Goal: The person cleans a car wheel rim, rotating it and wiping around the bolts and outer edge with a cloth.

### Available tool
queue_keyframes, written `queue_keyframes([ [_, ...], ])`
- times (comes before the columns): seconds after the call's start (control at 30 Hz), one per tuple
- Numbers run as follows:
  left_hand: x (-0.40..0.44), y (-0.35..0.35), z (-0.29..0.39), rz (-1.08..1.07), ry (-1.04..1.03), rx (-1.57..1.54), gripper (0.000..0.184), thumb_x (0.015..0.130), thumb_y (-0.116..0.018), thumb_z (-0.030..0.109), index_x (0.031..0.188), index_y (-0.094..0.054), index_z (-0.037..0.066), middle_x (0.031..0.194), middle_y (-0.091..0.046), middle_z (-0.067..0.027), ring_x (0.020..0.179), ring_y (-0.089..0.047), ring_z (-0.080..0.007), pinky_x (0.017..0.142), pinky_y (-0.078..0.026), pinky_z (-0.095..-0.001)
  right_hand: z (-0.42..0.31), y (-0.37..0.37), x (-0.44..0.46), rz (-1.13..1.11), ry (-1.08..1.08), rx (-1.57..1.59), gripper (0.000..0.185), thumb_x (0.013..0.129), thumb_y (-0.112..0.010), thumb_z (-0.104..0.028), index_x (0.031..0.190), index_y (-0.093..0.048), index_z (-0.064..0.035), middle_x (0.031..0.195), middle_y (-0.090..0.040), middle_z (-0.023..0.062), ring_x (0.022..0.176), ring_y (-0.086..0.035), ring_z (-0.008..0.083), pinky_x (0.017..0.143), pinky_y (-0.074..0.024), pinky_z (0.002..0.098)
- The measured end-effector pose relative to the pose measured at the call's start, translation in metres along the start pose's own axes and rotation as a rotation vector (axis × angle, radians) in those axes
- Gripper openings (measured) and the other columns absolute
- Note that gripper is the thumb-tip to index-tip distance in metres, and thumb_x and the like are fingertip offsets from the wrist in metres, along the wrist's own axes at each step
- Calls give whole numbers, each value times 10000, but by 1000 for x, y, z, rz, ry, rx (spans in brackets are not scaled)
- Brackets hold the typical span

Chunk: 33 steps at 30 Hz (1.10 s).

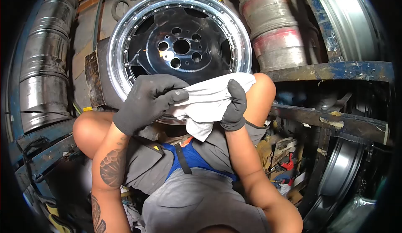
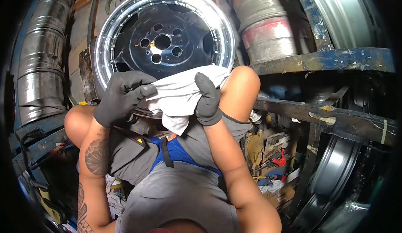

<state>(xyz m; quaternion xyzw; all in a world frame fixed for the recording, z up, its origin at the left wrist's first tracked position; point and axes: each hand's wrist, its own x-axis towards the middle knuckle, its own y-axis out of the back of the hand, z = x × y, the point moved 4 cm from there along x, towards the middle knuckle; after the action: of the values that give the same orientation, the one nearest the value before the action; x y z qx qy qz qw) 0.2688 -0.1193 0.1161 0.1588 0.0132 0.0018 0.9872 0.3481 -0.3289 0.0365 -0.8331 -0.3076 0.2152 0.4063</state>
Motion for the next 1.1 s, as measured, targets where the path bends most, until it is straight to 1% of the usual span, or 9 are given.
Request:
queue_keyframes([
  [0.13,6,-8,-8,-14,-62,-80,253,981,-730,191,1076,-782,-37,949,-770,-139,862,-740,-187,803,-564,-314,-3,6,-6,-14,-3,-113,560,1075,-473,-319,1377,-573,143,1284,-710,305,1172,-722,426,1077,-566,516],
  [0.3,13,-21,-14,-242,108,-452,360,1045,-719,293,1167,-743,-45,1042,-726,-25,965,-660,-87,853,-534,-274,-3,-3,-17,131,235,-222,608,984,-618,-244,1504,-520,54,1174,-724,170,1079,-721,257,979,-587,391],
  [0.4,22,-33,-11,-287,97,-533,417,1044,-731,354,1189,-724,-38,1053,-726,-32,980,-659,-84,872,-534,-271,-9,-6,-21,-111,297,-136,418,936,-702,-195,1291,-596,-3,1166,-678,171,1098,-704,272,982,-589,418],
  [0.47,30,-42,-24,-287,71,-522,440,1046,-721,408,1177,-725,-12,1022,-717,-14,962,-649,-70,866,-532,-262,-18,-21,-29,98,217,-260,396,891,-777,-115,1227,-583,-35,1145,-647,140,1050,-684,244,946,-587,381],
  [0.63,44,-50,-33,-191,40,-417,376,1076,-656,365,1200,-751,23,981,-744,-36,932,-670,-75,849,-547,-281,-28,-7,-30,285,525,-722,389,932,-802,-77,1253,-588,-29,1164,-658,88,1007,-669,165,929,-567,306],
  [0.73,34,-69,-26,72,-131,-298,375,1081,-622,305,1323,-716,34,1043,-774,-149,921,-744,-205,820,-568,-371,-28,-10,-32,362,591,-791,326,986,-756,-19,1262,-583,-9,1161,-681,126,1052,-680,175,949,-574,311],
  [0.83,-1,-108,-20,229,-263,-143,480,1080,-538,197,1506,-540,-23,1055,-731,-282,908,-710,-472,808,-569,-498,-20,0,-49,495,542,-755,319,991,-733,13,1264,-570,2,1160,-681,134,1072,-692,191,975,-585,330],
  [0.93,-40,-126,-8,111,-288,314,594,938,-652,139,1402,-520,-208,718,-645,-199,635,-656,-343,602,-490,-462,-15,-30,-69,579,409,-842,275,1020,-708,-20,1257,-569,-13,1163,-662,111,1059,-681,167,943,-580,308],
  [1.1,-70,-131,-27,-46,-389,447,450,919,-678,193,1183,-605,-164,646,-594,-109,537,-597,-278,536,-448,-424,11,-20,-79,531,172,-1043,283,999,-748,-33,1239,-599,-27,1163,-656,79,1047,-658,135,916,-557,280],
])
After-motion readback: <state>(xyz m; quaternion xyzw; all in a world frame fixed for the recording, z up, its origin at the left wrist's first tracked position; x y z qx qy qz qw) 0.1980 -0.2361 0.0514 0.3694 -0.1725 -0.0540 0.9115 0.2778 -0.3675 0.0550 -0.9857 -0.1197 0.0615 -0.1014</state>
